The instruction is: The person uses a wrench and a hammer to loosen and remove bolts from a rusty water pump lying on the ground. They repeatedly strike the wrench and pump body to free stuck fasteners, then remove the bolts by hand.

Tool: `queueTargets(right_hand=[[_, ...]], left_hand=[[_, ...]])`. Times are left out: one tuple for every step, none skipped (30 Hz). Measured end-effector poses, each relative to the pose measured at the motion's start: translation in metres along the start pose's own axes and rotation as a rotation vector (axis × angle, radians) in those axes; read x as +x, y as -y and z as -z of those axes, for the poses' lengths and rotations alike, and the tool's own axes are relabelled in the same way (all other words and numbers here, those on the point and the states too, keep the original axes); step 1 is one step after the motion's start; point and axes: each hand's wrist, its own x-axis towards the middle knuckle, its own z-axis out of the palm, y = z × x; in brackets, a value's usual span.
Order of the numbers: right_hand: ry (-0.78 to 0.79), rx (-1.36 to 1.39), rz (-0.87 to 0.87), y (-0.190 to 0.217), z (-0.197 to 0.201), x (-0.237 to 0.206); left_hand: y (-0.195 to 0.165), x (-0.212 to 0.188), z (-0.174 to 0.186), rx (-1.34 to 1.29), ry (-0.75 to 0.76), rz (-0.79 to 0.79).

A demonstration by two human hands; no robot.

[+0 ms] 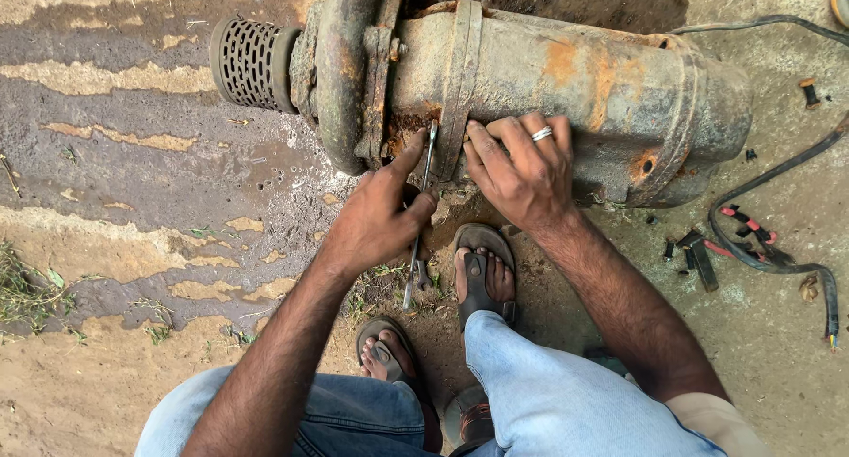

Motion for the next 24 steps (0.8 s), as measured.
queueTargets(right_hand=[[-0.004, 0.008, -0.003, 0.0, -0.001, 0.001], [-0.005, 0.01, -0.021, 0.001, -0.001, 0.002], [-0.005, 0.015, -0.038, 0.001, -0.001, 0.003], [-0.005, 0.021, -0.055, 0.002, 0.0, 0.004], [-0.001, 0.029, -0.064, 0.003, 0.001, 0.004], [0.001, 0.037, -0.072, 0.004, 0.003, 0.005], [0.002, 0.044, -0.079, 0.005, 0.004, 0.006], [0.005, 0.046, -0.073, 0.006, 0.006, 0.006], [0.008, 0.047, -0.069, 0.006, 0.007, 0.007], [0.012, 0.047, -0.064, 0.006, 0.008, 0.007], [0.009, 0.043, -0.054, 0.006, 0.008, 0.008], [0.007, 0.04, -0.045, 0.006, 0.008, 0.009], [0.004, 0.038, -0.035, 0.007, 0.007, 0.009], [0.009, 0.04, -0.054, 0.007, 0.005, 0.01], [0.015, 0.041, -0.074, 0.007, 0.004, 0.01], [0.019, 0.039, -0.095, 0.007, 0.002, 0.01], [0.039, 0.048, -0.111, 0.007, 0.002, 0.009], [0.061, 0.059, -0.126, 0.007, 0.001, 0.009], [0.082, 0.069, -0.141, 0.006, 0.001, 0.007], [0.077, 0.066, -0.138, 0.006, 0.0, 0.006], [0.074, 0.064, -0.133, 0.005, 0.0, 0.005], [0.073, 0.063, -0.127, 0.005, 0.0, 0.004], [0.071, 0.063, -0.119, 0.004, 0.0, 0.003], [0.069, 0.065, -0.109, 0.004, -0.001, 0.003]], left_hand=[[-0.002, 0.0, 0.002, 0.009, -0.008, -0.009], [-0.003, -0.001, 0.004, 0.016, -0.017, -0.018], [-0.006, -0.001, 0.005, 0.022, -0.028, -0.024], [-0.008, -0.002, 0.006, 0.013, -0.011, -0.001], [-0.01, -0.002, 0.006, 0.003, 0.006, 0.022], [-0.012, -0.002, 0.007, -0.006, 0.02, 0.044], [-0.013, -0.002, 0.008, -0.013, 0.018, 0.037], [-0.014, -0.002, 0.008, -0.02, 0.015, 0.029], [-0.015, -0.002, 0.008, -0.027, 0.015, 0.021], [-0.015, -0.002, 0.008, -0.028, 0.02, 0.032], [-0.014, -0.002, 0.008, -0.03, 0.025, 0.045], [-0.014, -0.002, 0.008, -0.032, 0.03, 0.061], [-0.013, -0.003, 0.008, -0.032, 0.029, 0.058], [-0.013, -0.003, 0.008, -0.031, 0.028, 0.055], [-0.012, -0.003, 0.008, -0.031, 0.03, 0.051], [-0.012, -0.003, 0.009, -0.029, 0.021, 0.041], [-0.013, -0.003, 0.009, -0.026, 0.011, 0.029], [-0.013, -0.003, 0.009, -0.023, 0.001, 0.018], [-0.014, -0.002, 0.009, -0.023, 0.002, 0.01], [-0.015, -0.002, 0.009, -0.022, 0.002, 0.003], [-0.017, -0.002, 0.009, -0.023, 0.001, -0.005], [-0.017, -0.002, 0.009, -0.021, 0.024, 0.028], [-0.018, -0.002, 0.008, -0.02, 0.047, 0.063], [-0.019, -0.002, 0.008, -0.022, 0.067, 0.099]])
